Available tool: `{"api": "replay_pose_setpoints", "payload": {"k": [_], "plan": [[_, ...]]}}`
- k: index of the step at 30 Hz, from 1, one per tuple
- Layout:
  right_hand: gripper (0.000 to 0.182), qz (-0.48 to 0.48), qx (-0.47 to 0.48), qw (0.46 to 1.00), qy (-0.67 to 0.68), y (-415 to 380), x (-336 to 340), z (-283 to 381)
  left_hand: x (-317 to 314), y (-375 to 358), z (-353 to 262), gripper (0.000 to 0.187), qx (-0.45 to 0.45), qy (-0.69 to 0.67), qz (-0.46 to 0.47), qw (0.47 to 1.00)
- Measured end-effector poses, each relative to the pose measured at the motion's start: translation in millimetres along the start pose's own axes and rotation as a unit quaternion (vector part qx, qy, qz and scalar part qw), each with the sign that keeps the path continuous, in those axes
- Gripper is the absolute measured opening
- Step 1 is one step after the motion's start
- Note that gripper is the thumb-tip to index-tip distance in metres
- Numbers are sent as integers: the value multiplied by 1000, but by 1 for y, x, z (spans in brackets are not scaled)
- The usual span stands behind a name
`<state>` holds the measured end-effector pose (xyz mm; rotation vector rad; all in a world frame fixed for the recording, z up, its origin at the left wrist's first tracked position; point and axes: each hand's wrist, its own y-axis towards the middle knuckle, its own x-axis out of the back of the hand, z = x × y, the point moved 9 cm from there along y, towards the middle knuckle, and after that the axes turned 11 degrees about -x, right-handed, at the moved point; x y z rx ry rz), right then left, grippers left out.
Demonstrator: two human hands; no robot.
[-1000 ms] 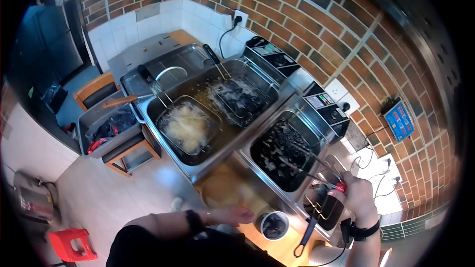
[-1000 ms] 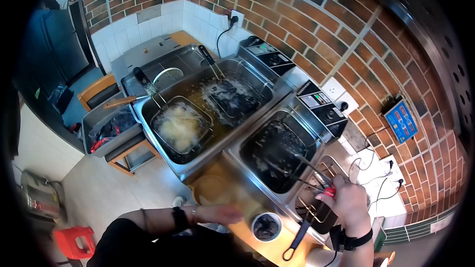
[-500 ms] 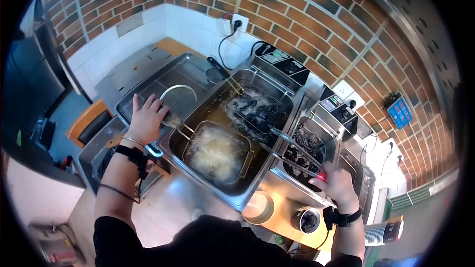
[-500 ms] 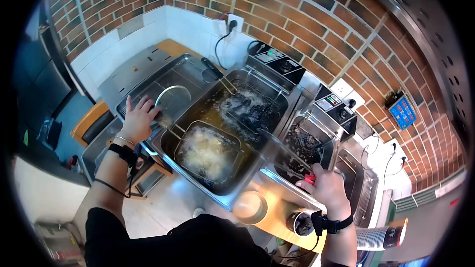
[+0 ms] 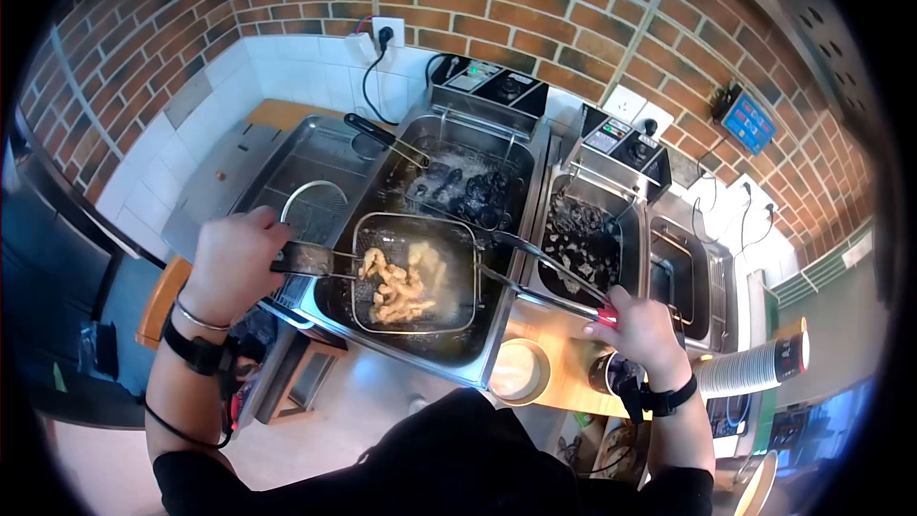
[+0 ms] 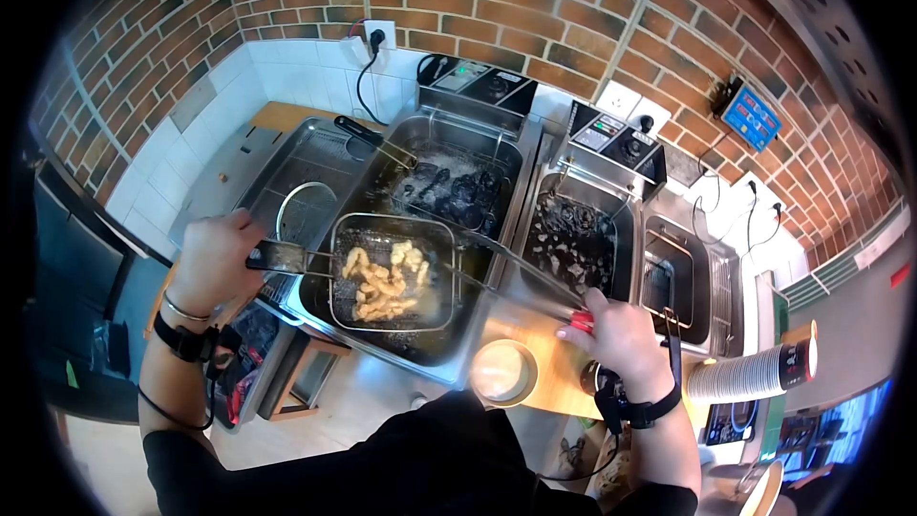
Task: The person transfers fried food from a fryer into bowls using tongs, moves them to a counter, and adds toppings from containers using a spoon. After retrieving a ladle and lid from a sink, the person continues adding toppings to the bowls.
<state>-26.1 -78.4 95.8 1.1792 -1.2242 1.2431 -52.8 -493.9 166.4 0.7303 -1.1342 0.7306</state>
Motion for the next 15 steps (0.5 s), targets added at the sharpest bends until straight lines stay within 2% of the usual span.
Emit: {"api": "replay_pose_setpoints", "payload": {"k": [2,7,10,15], "plan": [[54,3,26,1000,10,-3,0,7,8,-4,7,22,8,-14,-35,999],[54,-14,47,998,39,-10,2,1,-45,-6,1,21,22,-62,14,998],[48,5,34,997,67,-16,2,-14,-53,-14,13,23,65,-54,-5,996],[51,25,28,997,64,-24,-22,-42,-84,-19,17,33,67,-76,69,993]]}}
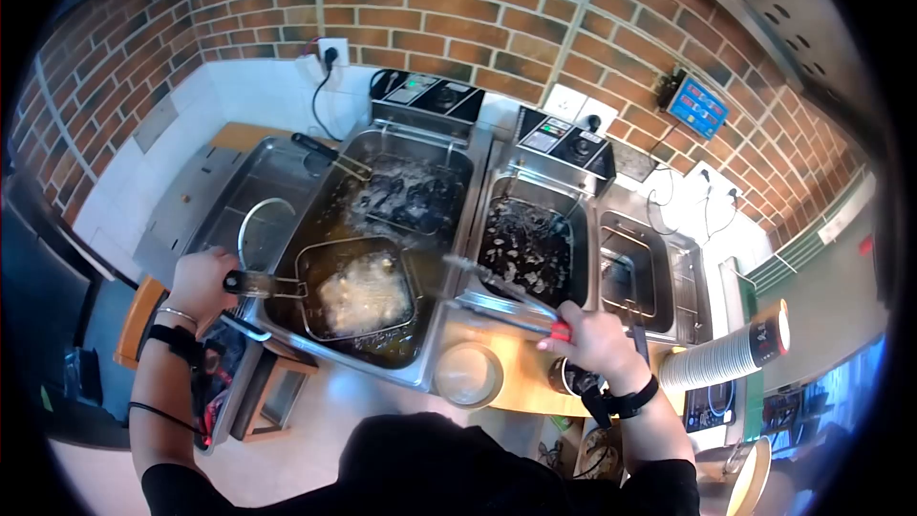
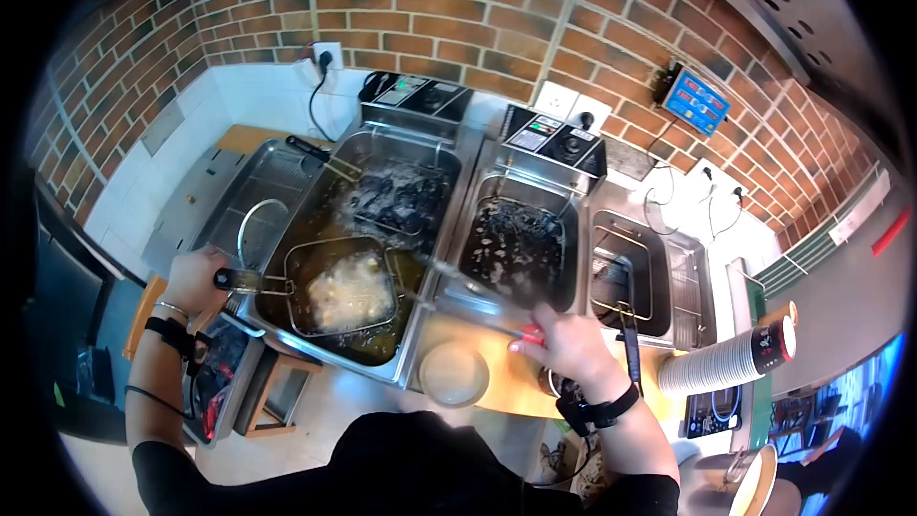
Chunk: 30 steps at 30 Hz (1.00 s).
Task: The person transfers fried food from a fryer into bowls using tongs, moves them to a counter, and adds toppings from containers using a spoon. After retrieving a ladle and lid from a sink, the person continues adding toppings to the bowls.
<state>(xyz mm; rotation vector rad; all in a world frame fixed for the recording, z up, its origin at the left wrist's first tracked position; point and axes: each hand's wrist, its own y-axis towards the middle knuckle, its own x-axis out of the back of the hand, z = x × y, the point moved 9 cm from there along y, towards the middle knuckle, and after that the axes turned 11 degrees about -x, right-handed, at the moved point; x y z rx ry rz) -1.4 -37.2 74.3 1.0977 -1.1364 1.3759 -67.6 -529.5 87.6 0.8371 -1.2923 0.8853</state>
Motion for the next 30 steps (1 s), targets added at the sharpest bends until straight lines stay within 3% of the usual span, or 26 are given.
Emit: {"api": "replay_pose_setpoints", "payload": {"k": [5,7,10,13,14,17,19,20,21,23,24,25,27,30], "plan": [[50,-7,-36,999,25,-18,3,-8,-15,17,24,38,4,7,74,997],[51,-17,-76,996,39,-21,-4,-17,-25,31,44,43,-36,10,123,992],[50,-26,-100,990,94,-28,-19,-19,-16,87,81,43,-36,-72,32,996],[51,-57,-113,982,139,-33,-25,-5,2,154,74,41,-88,-15,-26,996],[51,-55,-133,980,134,-36,-30,-2,-4,180,69,42,-129,-13,-62,990],[52,-52,-176,976,115,-52,-38,10,-39,244,61,45,-143,-5,-74,987],[52,-19,-238,963,128,-71,-46,8,-48,267,45,45,-172,102,-152,968],[52,-15,-260,959,113,-79,-43,12,-63,279,48,51,-151,80,-69,983],[52,-35,-274,953,126,-89,-41,14,-63,284,44,51,-165,78,-72,981],[52,-32,-319,938,131,-106,-39,15,-92,290,58,50,-93,83,101,987],[53,-52,-320,936,137,-116,-42,11,-105,299,63,45,-117,108,75,984],[53,-55,-333,932,134,-124,-44,8,-91,286,53,39,-155,105,144,972],[54,-55,-354,926,120,-131,-34,18,-92,277,52,33,-221,17,120,968],[54,-93,-347,922,142,-138,-40,22,-76,269,61,40,-230,-56,95,967]]}}
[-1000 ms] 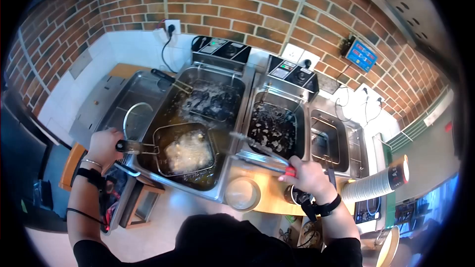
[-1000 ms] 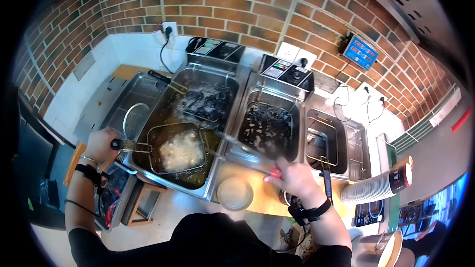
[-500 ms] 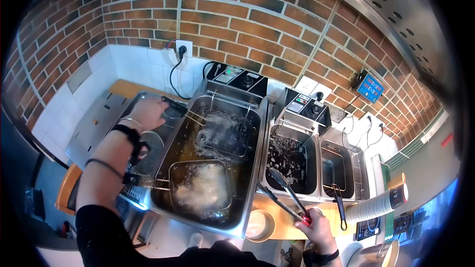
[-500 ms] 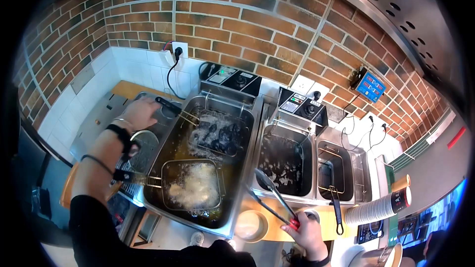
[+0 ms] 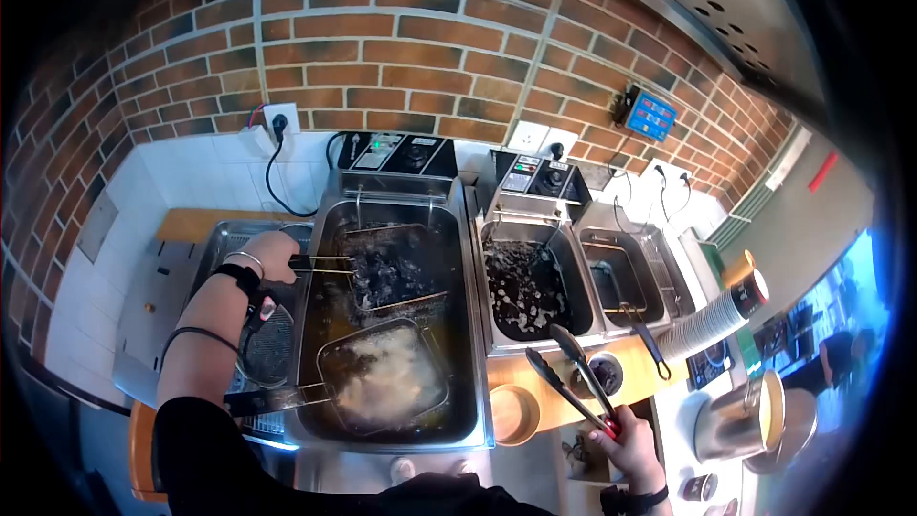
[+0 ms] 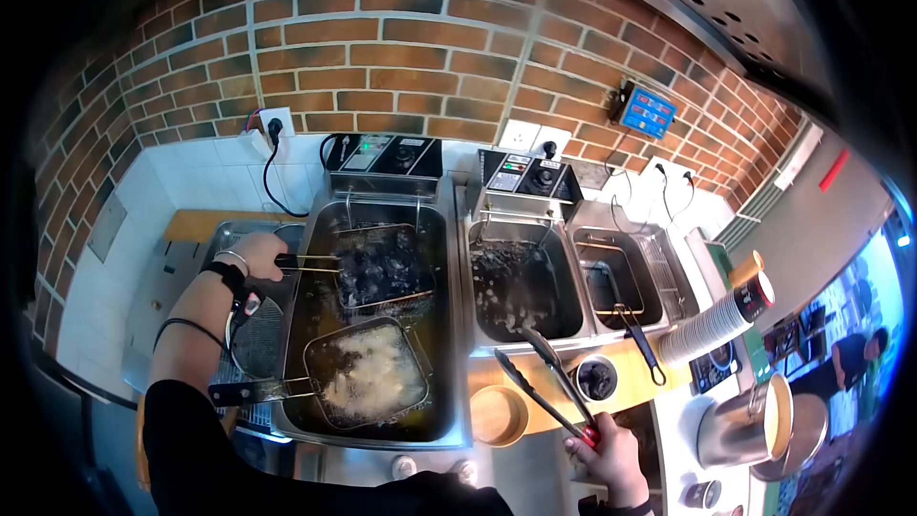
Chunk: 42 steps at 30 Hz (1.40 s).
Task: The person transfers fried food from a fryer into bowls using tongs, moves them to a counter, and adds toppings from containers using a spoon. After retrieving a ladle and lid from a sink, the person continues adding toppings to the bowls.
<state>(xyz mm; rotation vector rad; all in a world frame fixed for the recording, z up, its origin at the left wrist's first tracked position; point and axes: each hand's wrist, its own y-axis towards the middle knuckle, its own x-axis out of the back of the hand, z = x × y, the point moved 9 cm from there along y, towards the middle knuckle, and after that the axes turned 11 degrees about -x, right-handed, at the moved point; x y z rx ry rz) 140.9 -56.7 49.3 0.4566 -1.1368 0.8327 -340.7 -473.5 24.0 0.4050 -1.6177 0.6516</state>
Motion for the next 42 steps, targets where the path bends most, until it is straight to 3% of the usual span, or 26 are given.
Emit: {"api": "replay_pose_setpoints", "payload": {"k": [5,9,11,12,13,15,17,23,25,29,31,35,37,39,41,42], "plan": [[51,-6,7,999,31,-13,7,11,41,-33,-16,37,26,41,-1,999],[51,-13,-5,998,60,-20,9,3,71,-61,-34,34,28,77,-65,995],[51,-7,-11,997,81,-23,6,-6,69,-78,-37,30,85,-82,-13,993],[51,-11,-5,996,86,-25,6,-8,70,-86,-45,19,83,-150,-24,985],[51,-16,2,996,91,-26,7,-9,70,-95,-51,19,84,-147,-22,985],[51,-18,1,995,96,-28,7,-15,44,-113,-67,18,116,-404,27,907],[51,-32,5,994,108,-31,7,-22,40,-130,-108,14,121,-557,1,822],[50,-38,9,993,113,-33,15,-32,28,-138,-200,14,115,-728,-128,664],[51,-47,21,992,116,-34,21,-36,21,-137,-226,17,113,-795,-149,576],[49,-28,13,994,106,-27,26,-54,10,-111,-227,18,106,-788,-163,584],[49,-59,54,989,127,-24,38,-61,21,-108,-254,15,138,-796,-211,550],[50,-14,27,991,128,-1,47,-105,14,-91,-260,13,126,-789,-231,556],[51,-22,32,989,143,13,53,-131,9,-85,-260,12,171,-771,-296,538],[52,0,33,988,153,26,58,-154,8,-67,-262,10,166,-756,-310,552],[52,15,58,991,121,44,68,-173,21,-54,-290,9,205,-757,-372,497],[52,28,50,988,145,51,69,-186,12,-45,-287,9,171,-771,-343,509]]}}
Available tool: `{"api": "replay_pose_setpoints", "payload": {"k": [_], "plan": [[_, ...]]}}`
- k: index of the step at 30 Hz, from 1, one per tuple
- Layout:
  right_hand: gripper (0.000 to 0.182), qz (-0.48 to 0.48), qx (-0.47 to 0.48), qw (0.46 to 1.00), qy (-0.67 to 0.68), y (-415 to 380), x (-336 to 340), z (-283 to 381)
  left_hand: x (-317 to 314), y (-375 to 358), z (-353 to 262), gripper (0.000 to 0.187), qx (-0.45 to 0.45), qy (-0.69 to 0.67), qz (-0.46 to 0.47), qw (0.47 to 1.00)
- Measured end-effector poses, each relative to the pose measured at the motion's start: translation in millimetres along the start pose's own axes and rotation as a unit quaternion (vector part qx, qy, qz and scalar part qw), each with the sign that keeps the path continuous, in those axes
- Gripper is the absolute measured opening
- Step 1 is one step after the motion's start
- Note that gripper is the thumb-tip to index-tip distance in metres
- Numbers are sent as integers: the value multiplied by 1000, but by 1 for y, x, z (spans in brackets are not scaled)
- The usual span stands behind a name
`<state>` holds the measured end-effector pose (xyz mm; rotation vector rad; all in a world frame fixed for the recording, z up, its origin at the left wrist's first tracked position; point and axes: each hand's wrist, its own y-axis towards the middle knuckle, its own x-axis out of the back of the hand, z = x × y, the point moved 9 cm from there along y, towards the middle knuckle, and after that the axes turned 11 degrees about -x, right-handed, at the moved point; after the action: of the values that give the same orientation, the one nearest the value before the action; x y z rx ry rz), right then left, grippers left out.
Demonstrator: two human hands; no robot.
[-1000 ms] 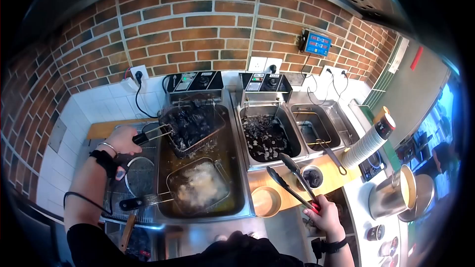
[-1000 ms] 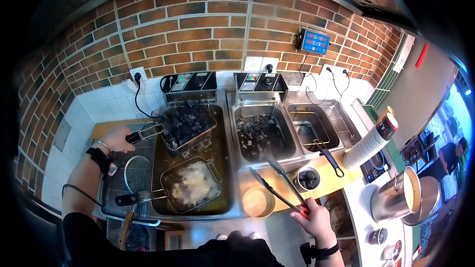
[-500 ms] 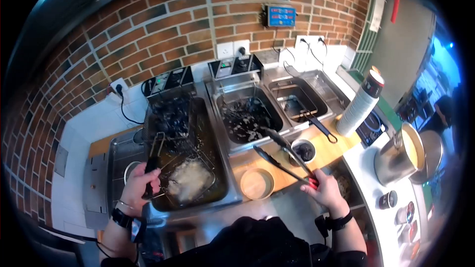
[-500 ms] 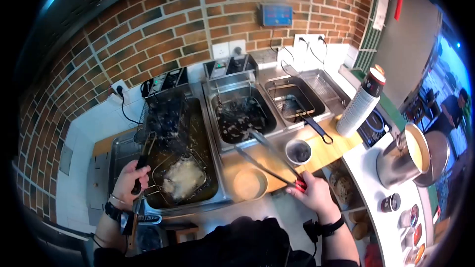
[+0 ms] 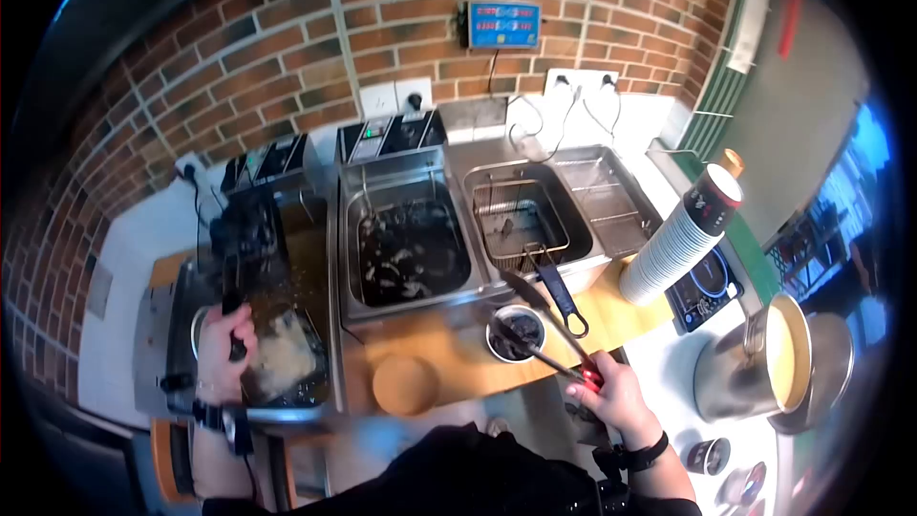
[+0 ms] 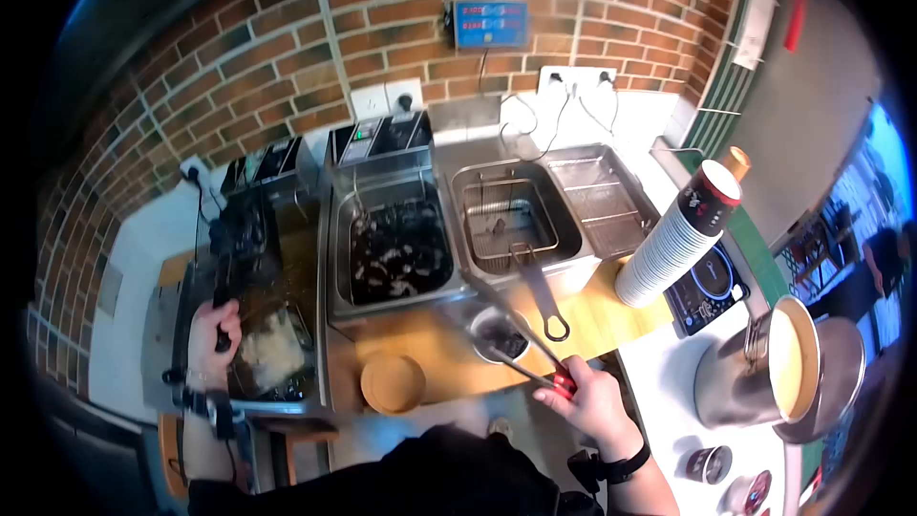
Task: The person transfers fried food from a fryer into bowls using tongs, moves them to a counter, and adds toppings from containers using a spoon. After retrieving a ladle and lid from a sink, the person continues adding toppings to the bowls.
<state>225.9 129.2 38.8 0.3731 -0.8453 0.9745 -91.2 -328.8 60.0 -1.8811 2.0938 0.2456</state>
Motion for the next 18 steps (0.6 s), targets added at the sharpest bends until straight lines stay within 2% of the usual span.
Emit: {"api": "replay_pose_setpoints", "payload": {"k": [3,6,7,9,10,12,13,14,15,17,18], "plan": [[53,33,17,998,50,22,13,-20,-16,-4,5,11,-18,13,-54,998],[51,53,39,996,61,42,24,-28,-12,-7,22,13,-10,5,-37,999],[49,48,40,995,80,52,29,-31,-9,-9,21,16,-62,0,-103,993],[44,35,9,995,94,75,33,-48,-37,-22,21,16,-56,-1,-89,994],[40,0,9,992,123,87,37,-60,-28,-20,29,16,-40,0,-68,997],[36,-31,15,988,149,102,34,-76,-25,-23,31,15,-54,-7,-94,994],[32,11,-69,963,259,116,21,-94,-27,-22,29,15,-63,-2,-93,994],[29,53,-154,917,365,122,4,-110,-29,-20,28,15,-65,-2,-90,994],[29,52,-155,916,366,125,-2,-110,-27,-22,28,15,-69,7,-100,993],[28,117,-224,842,477,131,-32,-112,-23,-25,27,15,-78,15,-110,991],[31,144,-241,825,491,131,-49,-114,-22,-26,25,15,-76,9,-106,991]]}}
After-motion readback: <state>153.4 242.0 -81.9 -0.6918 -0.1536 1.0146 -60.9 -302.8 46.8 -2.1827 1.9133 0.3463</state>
